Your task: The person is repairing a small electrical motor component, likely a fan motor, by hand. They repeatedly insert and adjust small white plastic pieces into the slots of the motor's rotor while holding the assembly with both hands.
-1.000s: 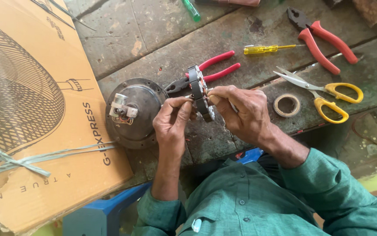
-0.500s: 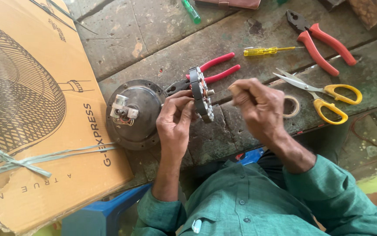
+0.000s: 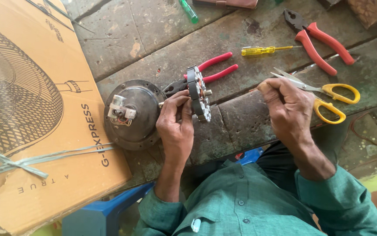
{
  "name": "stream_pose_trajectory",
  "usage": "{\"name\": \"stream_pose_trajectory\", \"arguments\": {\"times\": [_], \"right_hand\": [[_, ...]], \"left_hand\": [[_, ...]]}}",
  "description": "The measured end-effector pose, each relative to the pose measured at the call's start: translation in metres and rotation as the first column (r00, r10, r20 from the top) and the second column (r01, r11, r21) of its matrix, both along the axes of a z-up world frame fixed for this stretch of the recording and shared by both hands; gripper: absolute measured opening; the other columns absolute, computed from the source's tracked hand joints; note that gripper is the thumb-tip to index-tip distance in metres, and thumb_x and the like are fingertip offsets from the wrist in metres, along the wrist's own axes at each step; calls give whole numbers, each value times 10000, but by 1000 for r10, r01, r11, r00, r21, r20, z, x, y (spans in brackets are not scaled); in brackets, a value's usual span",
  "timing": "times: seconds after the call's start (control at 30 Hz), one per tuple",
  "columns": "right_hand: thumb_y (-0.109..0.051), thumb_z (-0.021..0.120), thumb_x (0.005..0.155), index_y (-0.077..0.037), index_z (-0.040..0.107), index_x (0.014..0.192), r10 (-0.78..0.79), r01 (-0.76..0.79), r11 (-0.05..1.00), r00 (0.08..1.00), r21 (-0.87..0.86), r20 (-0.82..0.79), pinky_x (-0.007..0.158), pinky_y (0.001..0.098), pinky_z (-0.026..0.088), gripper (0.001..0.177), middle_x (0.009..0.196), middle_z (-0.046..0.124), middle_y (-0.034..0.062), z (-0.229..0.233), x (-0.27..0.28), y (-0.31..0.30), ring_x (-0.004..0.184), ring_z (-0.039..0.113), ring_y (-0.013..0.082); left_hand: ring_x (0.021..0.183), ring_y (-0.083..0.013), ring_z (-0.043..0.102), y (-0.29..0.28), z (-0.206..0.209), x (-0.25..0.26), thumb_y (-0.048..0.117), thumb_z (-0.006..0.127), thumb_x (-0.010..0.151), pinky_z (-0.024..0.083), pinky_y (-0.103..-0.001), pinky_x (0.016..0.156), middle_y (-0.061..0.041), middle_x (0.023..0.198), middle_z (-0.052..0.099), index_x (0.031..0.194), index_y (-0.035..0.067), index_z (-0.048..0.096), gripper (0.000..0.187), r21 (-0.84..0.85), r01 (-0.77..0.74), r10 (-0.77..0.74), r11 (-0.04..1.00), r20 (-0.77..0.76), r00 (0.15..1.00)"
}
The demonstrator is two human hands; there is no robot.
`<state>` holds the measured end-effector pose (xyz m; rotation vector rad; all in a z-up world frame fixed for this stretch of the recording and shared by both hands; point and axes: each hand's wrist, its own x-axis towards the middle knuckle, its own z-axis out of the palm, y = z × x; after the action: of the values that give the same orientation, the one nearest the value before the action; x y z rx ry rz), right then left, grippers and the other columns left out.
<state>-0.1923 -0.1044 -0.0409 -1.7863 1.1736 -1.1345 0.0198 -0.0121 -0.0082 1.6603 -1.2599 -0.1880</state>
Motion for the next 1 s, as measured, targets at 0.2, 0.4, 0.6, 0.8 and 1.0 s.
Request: {"name": "stream_pose_trajectory", "arguments": {"times": [0.2,0.4,0.6,0.8,1.0], "right_hand": [[-157,713,1050,-29,715,1080,35,-38,999,996,-29,-81,666,298,482,131,812,666,86,10,-17,8,688,620,151],[-132,732,966,-45,733,1031,145,-139,989,972,44,-186,597,321,472,108,771,678,101,27,-33,15,616,620,175],[-114,779,852,-62,755,950,399,-417,906,898,-71,-183,545,304,483,114,778,687,85,45,-40,15,610,638,157],[-61,627,971,-59,684,1078,636,-609,758,770,-234,55,592,250,590,121,1127,785,118,33,3,-10,764,772,122],[-49,692,995,-12,638,1095,595,-569,750,803,-336,-32,663,344,574,120,935,740,109,24,39,-13,758,751,229]], "left_hand": [[1021,-243,735,0,3,-2,9,668,989,612,-327,853,-123,1148,728,1090,-11,686,104,27,-14,14,1000,-5,1000],[1104,-289,711,14,16,-12,-13,654,1024,614,-351,931,-205,1247,660,1178,-19,625,157,-196,-21,81,980,301,950],[936,-251,753,16,11,-39,53,772,960,624,-333,798,-261,1253,696,1262,-50,660,338,-94,383,-300,919,465,833],[926,-236,728,21,12,-45,45,762,961,611,-356,817,-164,1173,748,1233,-3,697,283,-65,345,-313,936,290,904],[914,-130,720,27,6,-21,68,736,1027,614,-263,811,-62,1028,741,1131,61,699,111,-130,364,-385,922,-224,895]]}}
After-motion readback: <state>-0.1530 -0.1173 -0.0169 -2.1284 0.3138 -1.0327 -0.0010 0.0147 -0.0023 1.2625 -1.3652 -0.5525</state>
